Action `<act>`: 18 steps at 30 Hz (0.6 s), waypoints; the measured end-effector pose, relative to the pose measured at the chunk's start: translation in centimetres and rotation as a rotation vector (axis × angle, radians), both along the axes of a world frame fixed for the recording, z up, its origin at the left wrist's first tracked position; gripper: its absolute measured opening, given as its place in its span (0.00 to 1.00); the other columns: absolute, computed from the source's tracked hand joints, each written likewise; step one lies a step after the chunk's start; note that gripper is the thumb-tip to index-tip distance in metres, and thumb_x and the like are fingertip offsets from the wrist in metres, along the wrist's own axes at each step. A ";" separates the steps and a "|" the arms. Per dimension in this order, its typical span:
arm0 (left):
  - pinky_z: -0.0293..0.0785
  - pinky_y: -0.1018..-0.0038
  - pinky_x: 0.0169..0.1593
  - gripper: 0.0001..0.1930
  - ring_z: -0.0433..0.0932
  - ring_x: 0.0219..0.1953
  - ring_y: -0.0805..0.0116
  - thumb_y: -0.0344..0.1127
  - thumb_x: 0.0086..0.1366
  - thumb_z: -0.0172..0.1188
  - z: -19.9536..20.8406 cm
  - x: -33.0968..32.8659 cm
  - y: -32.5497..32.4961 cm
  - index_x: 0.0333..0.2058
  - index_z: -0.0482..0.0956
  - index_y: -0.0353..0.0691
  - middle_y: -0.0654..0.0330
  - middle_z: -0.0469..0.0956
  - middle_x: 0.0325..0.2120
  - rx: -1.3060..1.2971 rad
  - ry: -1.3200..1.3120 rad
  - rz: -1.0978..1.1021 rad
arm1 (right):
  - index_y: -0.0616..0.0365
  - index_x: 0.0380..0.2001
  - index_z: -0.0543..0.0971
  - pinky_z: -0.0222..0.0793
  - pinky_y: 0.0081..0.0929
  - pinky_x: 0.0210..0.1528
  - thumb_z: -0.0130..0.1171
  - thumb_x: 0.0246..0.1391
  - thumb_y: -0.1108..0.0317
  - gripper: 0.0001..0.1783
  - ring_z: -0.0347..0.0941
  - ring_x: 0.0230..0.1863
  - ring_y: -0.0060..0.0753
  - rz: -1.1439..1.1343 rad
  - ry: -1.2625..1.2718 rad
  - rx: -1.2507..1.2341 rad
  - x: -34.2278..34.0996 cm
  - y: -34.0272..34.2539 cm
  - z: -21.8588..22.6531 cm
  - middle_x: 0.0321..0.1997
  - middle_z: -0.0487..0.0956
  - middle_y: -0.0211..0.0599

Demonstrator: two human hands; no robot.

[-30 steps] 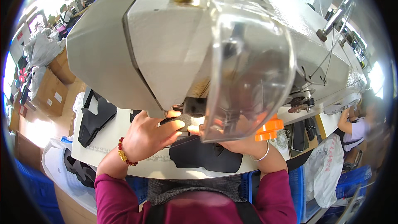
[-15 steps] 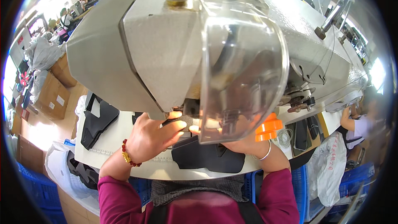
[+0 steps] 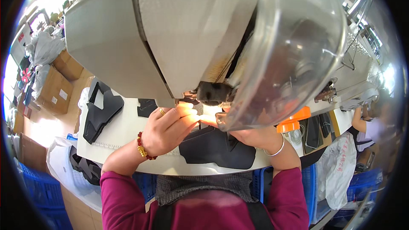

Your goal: Stitching together black synthetic material components to form shoe uppers using an industrial sewing machine.

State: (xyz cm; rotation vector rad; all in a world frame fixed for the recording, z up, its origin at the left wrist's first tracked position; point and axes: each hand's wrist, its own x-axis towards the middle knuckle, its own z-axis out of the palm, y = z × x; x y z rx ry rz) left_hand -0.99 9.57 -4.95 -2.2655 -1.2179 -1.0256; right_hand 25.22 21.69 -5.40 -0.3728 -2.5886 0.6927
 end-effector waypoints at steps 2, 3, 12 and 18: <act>0.72 0.74 0.33 0.16 0.80 0.35 0.69 0.29 0.52 0.75 0.2 0.0 0.3 0.41 0.84 0.41 0.62 0.82 0.41 0.031 -0.008 -0.007 | 0.46 0.48 0.83 0.76 0.31 0.57 0.62 0.63 0.58 0.13 0.81 0.51 0.37 -0.044 -0.008 0.182 0.0 0.0 0.1 0.47 0.85 0.30; 0.72 0.74 0.33 0.16 0.80 0.35 0.69 0.29 0.52 0.75 0.0 -0.1 0.3 0.41 0.84 0.41 0.62 0.82 0.41 0.030 -0.009 -0.008 | 0.46 0.47 0.83 0.77 0.31 0.55 0.63 0.62 0.58 0.12 0.82 0.49 0.37 -0.087 -0.002 0.223 -0.2 -0.3 0.6 0.45 0.86 0.29; 0.72 0.75 0.29 0.15 0.79 0.29 0.70 0.26 0.46 0.73 0.0 -0.1 0.4 0.37 0.85 0.40 0.61 0.82 0.37 0.085 -0.001 -0.035 | 0.26 0.52 0.84 0.69 0.29 0.32 0.64 0.57 0.51 0.18 0.83 0.34 0.30 -0.197 0.191 0.081 0.3 0.1 0.7 0.51 0.86 0.17; 0.71 0.76 0.27 0.18 0.78 0.28 0.70 0.25 0.43 0.73 0.2 0.2 0.7 0.37 0.85 0.40 0.62 0.81 0.36 0.131 -0.001 -0.038 | 0.28 0.52 0.84 0.70 0.32 0.31 0.65 0.55 0.52 0.20 0.82 0.34 0.34 -0.111 0.159 0.066 1.0 0.8 0.6 0.50 0.86 0.19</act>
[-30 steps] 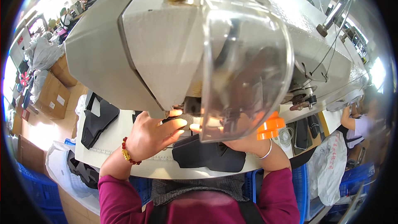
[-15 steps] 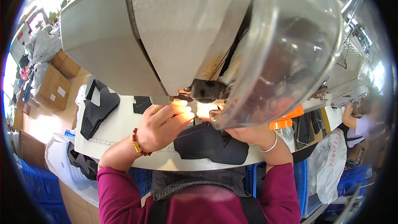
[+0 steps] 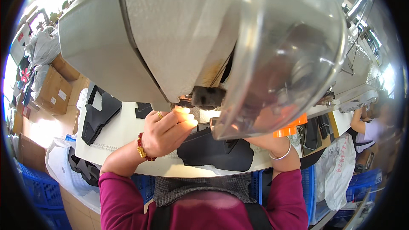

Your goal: Stitching together black synthetic material components to form shoe uppers using an industrial sewing machine.

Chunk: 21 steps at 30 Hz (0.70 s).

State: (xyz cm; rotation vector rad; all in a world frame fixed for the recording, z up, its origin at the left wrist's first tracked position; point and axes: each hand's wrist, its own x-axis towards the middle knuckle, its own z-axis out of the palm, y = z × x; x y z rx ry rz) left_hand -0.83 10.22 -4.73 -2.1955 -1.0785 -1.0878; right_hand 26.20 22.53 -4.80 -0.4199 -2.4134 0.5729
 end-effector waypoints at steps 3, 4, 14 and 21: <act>0.72 0.76 0.27 0.18 0.77 0.28 0.71 0.25 0.42 0.72 0.0 0.0 0.0 0.36 0.85 0.41 0.63 0.81 0.35 -0.013 0.032 0.023 | 0.29 0.53 0.83 0.71 0.35 0.32 0.64 0.56 0.53 0.20 0.81 0.33 0.38 -0.001 0.025 -0.157 -0.3 -0.2 0.7 0.47 0.86 0.21; 0.71 0.76 0.26 0.17 0.77 0.27 0.71 0.25 0.42 0.72 0.1 0.0 0.0 0.36 0.85 0.42 0.63 0.80 0.34 0.012 0.039 0.021 | 0.29 0.53 0.83 0.71 0.35 0.32 0.64 0.56 0.53 0.20 0.81 0.33 0.38 0.000 0.025 -0.154 -0.3 -0.2 1.0 0.47 0.86 0.21; 0.69 0.78 0.23 0.17 0.75 0.23 0.74 0.25 0.41 0.70 -0.2 -0.2 0.3 0.35 0.86 0.44 0.63 0.81 0.33 0.064 0.071 0.029 | 0.43 0.51 0.84 0.75 0.39 0.44 0.67 0.51 0.60 0.22 0.81 0.43 0.47 0.060 0.064 0.107 -0.6 -0.2 3.1 0.45 0.84 0.38; 0.66 0.78 0.21 0.16 0.75 0.21 0.74 0.28 0.42 0.70 -0.7 -0.4 0.7 0.35 0.86 0.45 0.62 0.82 0.35 0.068 0.058 0.063 | 0.49 0.50 0.83 0.76 0.40 0.48 0.67 0.50 0.62 0.22 0.81 0.46 0.48 -0.006 -0.010 -0.012 -0.5 2.2 -0.4 0.46 0.84 0.42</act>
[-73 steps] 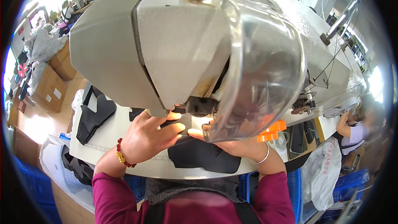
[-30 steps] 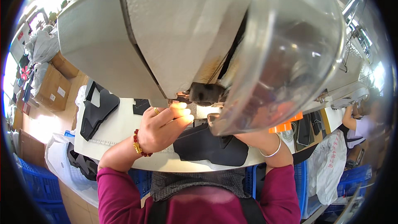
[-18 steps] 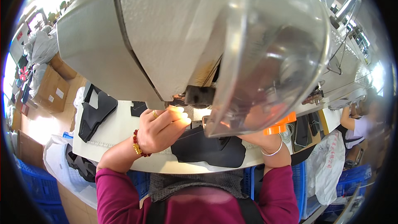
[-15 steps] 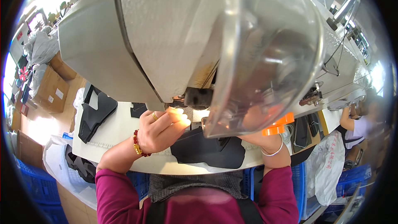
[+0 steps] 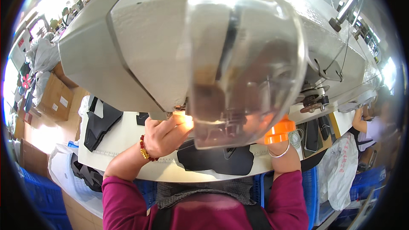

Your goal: Stitching together black synthetic material components to form shoe uppers using an industrial sewing machine.

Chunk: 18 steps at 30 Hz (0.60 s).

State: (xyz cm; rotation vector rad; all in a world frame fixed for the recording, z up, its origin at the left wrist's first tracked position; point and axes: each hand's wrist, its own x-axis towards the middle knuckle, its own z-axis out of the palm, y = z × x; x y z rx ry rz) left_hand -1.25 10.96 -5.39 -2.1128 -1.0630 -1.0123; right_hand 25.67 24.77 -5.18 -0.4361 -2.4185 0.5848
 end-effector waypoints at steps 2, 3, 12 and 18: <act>0.70 0.74 0.25 0.15 0.78 0.26 0.69 0.30 0.45 0.71 -0.6 -0.6 -0.2 0.36 0.86 0.46 0.61 0.82 0.36 -0.035 0.048 0.077 | 0.51 0.50 0.83 0.76 0.40 0.49 0.67 0.50 0.62 0.22 0.81 0.46 0.49 -0.025 -0.028 -0.060 -0.2 0.3 -0.3 0.47 0.84 0.43; 0.70 0.74 0.25 0.15 0.78 0.26 0.69 0.30 0.45 0.71 -0.4 -0.6 -0.2 0.36 0.86 0.46 0.61 0.82 0.36 -0.036 0.054 0.075 | 0.52 0.50 0.83 0.76 0.40 0.50 0.67 0.50 0.63 0.22 0.81 0.47 0.49 -0.037 -0.042 -0.089 -0.2 0.4 -0.3 0.47 0.84 0.44; 0.79 0.69 0.32 0.12 0.84 0.29 0.60 0.32 0.54 0.74 0.9 -0.4 -0.2 0.39 0.87 0.45 0.57 0.83 0.36 -0.250 -0.233 0.047 | 0.52 0.49 0.83 0.77 0.37 0.49 0.63 0.53 0.65 0.19 0.82 0.46 0.45 0.048 -0.080 -0.198 -0.7 1.0 -0.6 0.48 0.85 0.40; 0.81 0.69 0.34 0.09 0.84 0.29 0.61 0.32 0.56 0.73 1.1 0.1 0.2 0.37 0.87 0.40 0.54 0.84 0.36 -0.206 -0.018 0.030 | 0.51 0.42 0.86 0.77 0.36 0.30 0.59 0.52 0.63 0.15 0.83 0.32 0.41 -0.044 -0.298 0.128 0.5 5.2 -6.8 0.37 0.86 0.34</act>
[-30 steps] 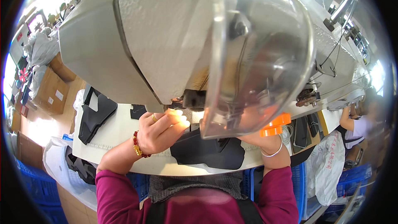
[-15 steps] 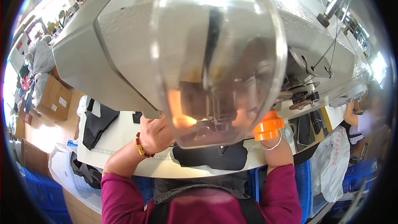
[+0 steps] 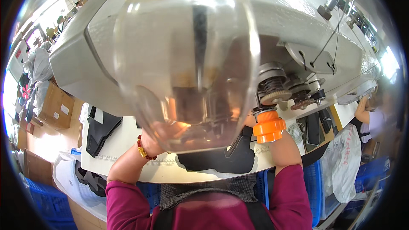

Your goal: Stitching together black synthetic material components to form shoe uppers using an industrial sewing machine.

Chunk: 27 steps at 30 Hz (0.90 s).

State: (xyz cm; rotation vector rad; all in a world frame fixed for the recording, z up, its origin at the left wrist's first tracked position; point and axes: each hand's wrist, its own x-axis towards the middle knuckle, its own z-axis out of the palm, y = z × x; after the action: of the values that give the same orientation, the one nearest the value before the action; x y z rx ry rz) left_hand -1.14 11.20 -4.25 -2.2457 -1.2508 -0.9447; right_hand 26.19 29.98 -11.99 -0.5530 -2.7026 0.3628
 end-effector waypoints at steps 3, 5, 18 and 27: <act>0.81 0.70 0.34 0.07 0.84 0.28 0.62 0.32 0.58 0.71 -1.0 -0.7 0.2 0.36 0.88 0.41 0.55 0.84 0.35 0.081 -0.060 -0.052 | 0.52 0.42 0.86 0.77 0.36 0.27 0.59 0.51 0.62 0.16 0.83 0.29 0.41 0.057 -0.065 0.136 -0.6 0.4 -0.2 0.35 0.86 0.34; 0.80 0.72 0.31 0.06 0.83 0.26 0.63 0.32 0.59 0.71 -1.8 -1.4 0.9 0.35 0.88 0.42 0.56 0.85 0.35 0.201 0.073 0.009 | 0.52 0.44 0.85 0.78 0.36 0.29 0.60 0.52 0.62 0.16 0.83 0.31 0.41 0.067 -0.093 0.188 -0.6 -0.7 1.7 0.38 0.86 0.36; 0.73 0.66 0.34 0.10 0.78 0.32 0.60 0.26 0.50 0.72 -2.6 -1.9 1.6 0.34 0.86 0.42 0.61 0.80 0.32 0.029 -0.204 -0.112 | 0.51 0.56 0.76 0.70 0.33 0.46 0.61 0.63 0.64 0.19 0.74 0.40 0.30 0.192 0.281 0.100 0.0 -0.7 3.1 0.44 0.74 0.29; 0.75 0.67 0.34 0.08 0.79 0.32 0.61 0.28 0.52 0.74 -0.6 -1.1 0.8 0.32 0.86 0.40 0.62 0.82 0.33 -0.005 -0.188 -0.053 | 0.65 0.55 0.78 0.79 0.36 0.51 0.58 0.65 0.67 0.19 0.82 0.46 0.41 0.111 0.374 -0.382 1.7 -2.0 3.7 0.48 0.82 0.44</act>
State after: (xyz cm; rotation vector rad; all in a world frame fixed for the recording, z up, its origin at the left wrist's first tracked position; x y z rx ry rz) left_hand -2.21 12.03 -4.87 -2.2463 -1.2779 -1.1974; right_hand 27.86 27.99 -8.26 -0.3866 -2.3142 0.9258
